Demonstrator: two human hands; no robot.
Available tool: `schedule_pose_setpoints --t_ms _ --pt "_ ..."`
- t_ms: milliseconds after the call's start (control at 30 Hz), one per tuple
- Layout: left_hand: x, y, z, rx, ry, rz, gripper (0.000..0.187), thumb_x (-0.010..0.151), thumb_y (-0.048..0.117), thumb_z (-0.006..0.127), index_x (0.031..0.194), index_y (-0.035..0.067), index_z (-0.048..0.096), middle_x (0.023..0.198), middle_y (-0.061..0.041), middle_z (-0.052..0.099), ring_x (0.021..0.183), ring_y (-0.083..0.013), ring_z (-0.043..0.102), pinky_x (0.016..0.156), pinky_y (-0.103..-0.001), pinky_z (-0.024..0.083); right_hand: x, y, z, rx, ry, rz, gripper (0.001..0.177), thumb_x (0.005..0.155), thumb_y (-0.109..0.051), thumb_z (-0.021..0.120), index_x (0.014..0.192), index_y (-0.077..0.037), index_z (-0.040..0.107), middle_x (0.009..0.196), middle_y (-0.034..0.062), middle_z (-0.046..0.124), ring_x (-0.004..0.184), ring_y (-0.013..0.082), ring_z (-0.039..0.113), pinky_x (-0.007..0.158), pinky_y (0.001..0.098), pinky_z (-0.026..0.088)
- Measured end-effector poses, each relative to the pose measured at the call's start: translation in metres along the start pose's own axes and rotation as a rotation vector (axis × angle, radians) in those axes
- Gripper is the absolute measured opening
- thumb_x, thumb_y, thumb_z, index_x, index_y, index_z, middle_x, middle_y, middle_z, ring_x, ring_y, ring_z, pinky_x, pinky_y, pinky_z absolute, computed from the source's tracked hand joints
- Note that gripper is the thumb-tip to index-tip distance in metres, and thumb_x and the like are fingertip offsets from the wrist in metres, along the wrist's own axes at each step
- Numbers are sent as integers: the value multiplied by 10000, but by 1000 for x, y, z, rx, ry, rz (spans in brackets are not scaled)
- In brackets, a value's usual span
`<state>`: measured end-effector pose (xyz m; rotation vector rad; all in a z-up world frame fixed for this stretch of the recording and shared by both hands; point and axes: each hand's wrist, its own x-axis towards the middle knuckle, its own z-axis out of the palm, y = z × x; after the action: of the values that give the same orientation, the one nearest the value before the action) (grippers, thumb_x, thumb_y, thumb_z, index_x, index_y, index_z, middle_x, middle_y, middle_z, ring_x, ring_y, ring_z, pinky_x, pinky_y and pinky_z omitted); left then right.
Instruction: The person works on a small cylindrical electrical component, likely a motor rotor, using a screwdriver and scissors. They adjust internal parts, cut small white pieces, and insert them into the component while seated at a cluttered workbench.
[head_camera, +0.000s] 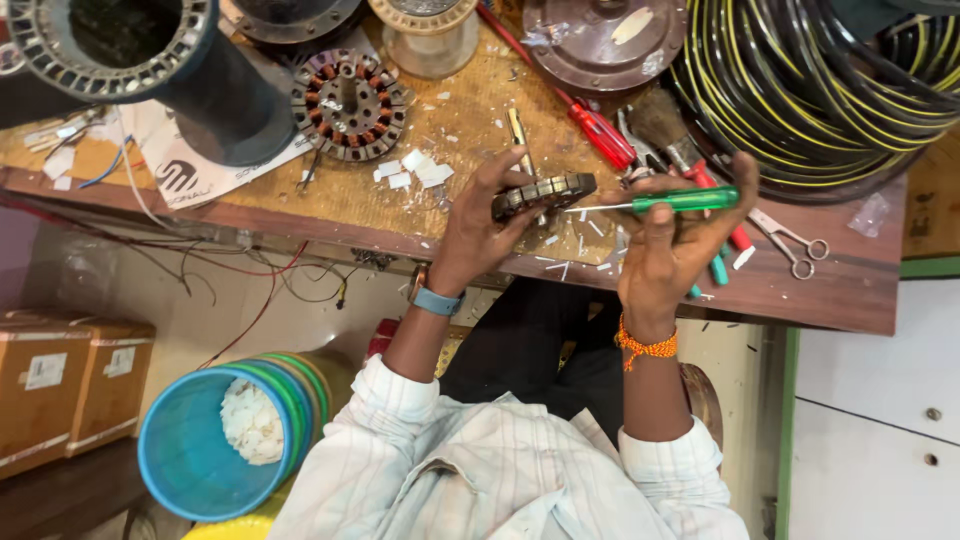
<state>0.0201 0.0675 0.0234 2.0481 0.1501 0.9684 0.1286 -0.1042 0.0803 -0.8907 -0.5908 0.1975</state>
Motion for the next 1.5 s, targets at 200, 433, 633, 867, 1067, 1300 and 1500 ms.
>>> schedule_pose_setpoints --t_ms 200,433,633,867,1067,1300,1500 --pt "35 -3 -24 138 -252 65 1039 844 188 913 1625 243 230 1196 -5 733 1142 -235 683 975 -377 577 20 -3 -30 131 -52 122 639 1108 -305 678 1572 -89 297 1102 110 718 1080 286 697 1037 563 605" --pt "87 -3 -48 171 -530 235 1075 764 133 812 1633 239 189 1325 -110 680 1221 -306 544 1155 -465 400 -1 24 -45 467 -159 403 536 1058 -392 654 1478 -123 456 1081 48 753 1183 316 664 1094 698 485" --pt "61 -7 -27 -64 -256 -17 686 1062 282 648 1634 176 285 1526 -103 607 1435 -269 536 1250 -476 369 -15 56 -28 631 -247 421 433 1087 -394 584 1453 -185 486 1162 3 759 1351 282 604 1199 629 440" --pt "7 30 -1 -175 -174 10 733 898 268 818 1522 141 457 1548 -148 493 1460 -323 462 1228 -465 425 -29 91 -58 910 -72 394 332 1159 -347 440 1376 -119 542 1190 49 740 1290 271 632 1156 495 481" --pt "-6 54 26 157 36 76 716 813 74 879 1428 158 523 1437 -137 488 1338 -345 503 1123 -448 460 -41 91 -73 1007 10 418 269 1206 -310 430 1284 -86 557 1247 89 648 1237 262 662 1172 466 513" --pt "-9 79 44 465 -18 62 675 780 -82 690 1419 72 539 1336 -187 527 1175 -399 520 1032 -478 465 -67 46 -104 658 145 370 365 960 -338 675 1254 -154 564 1295 58 590 1076 222 690 906 433 595" --pt "2 62 49 433 19 111 715 822 -100 675 1477 122 494 1228 -155 592 1130 -358 577 1019 -453 474 -123 15 -145 424 -51 175 342 1001 -202 778 1264 -113 577 1023 58 636 800 245 693 704 423 606"
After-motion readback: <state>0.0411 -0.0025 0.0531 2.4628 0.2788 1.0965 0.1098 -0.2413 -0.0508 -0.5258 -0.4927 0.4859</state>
